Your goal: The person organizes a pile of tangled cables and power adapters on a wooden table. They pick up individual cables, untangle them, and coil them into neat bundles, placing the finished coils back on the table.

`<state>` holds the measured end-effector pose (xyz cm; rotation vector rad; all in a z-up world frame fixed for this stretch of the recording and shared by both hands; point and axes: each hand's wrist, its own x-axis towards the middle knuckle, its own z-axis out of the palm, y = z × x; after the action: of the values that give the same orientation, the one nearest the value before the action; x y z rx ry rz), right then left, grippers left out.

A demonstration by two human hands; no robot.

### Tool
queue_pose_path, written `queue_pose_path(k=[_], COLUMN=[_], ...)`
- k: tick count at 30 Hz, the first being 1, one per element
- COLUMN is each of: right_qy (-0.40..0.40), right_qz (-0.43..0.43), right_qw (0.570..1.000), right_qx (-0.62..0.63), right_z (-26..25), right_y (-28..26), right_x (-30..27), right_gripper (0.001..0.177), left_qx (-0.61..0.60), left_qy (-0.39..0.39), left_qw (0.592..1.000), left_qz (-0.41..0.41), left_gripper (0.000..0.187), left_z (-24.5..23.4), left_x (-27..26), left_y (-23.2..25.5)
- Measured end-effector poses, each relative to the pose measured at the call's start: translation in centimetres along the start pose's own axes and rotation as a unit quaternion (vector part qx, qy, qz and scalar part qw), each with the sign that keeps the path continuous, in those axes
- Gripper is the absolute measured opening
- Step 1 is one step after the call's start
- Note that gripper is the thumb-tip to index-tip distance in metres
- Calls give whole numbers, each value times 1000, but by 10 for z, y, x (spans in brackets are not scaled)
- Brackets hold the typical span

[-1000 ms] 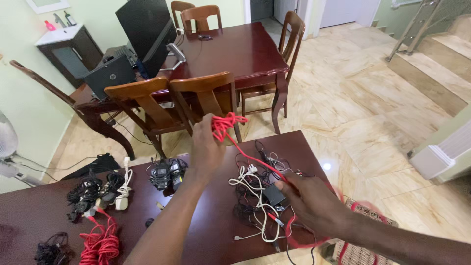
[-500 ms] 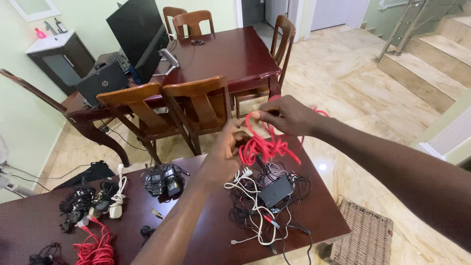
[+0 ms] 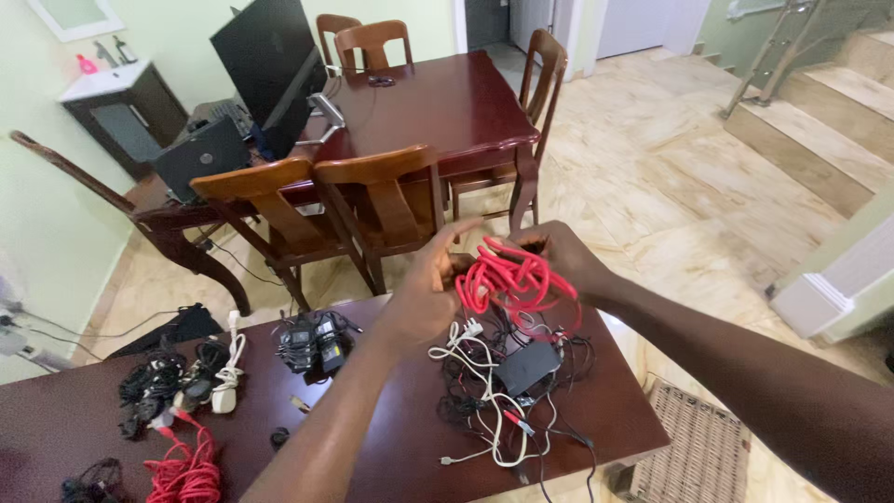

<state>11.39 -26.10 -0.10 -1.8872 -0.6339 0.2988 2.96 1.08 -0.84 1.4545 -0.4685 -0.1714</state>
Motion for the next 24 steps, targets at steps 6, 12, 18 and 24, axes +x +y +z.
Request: queue_pose_path(k=[6, 12, 18, 24], right_qy=[-92, -136, -123, -114], right_qz=[-52, 140, 241, 222], right_qw=[990, 975, 957, 948], right_qx=[-93, 106, 100, 196], right_z=[-21, -13, 37, 58], right_y=[16, 56, 39, 32], right_x=[23, 18, -24, -65], right_gripper=[36, 20, 55, 27], left_qx=[55, 19, 34, 98], left_qy=[-56, 61, 229, 305], left_qw=[997, 996, 958, 942], left_qz=[27, 62, 167, 96], left_gripper=[86, 63, 46, 46], left_z=[11, 9, -20, -53], left_x=[-2, -4, 9, 4], left_y=[17, 4, -26, -35])
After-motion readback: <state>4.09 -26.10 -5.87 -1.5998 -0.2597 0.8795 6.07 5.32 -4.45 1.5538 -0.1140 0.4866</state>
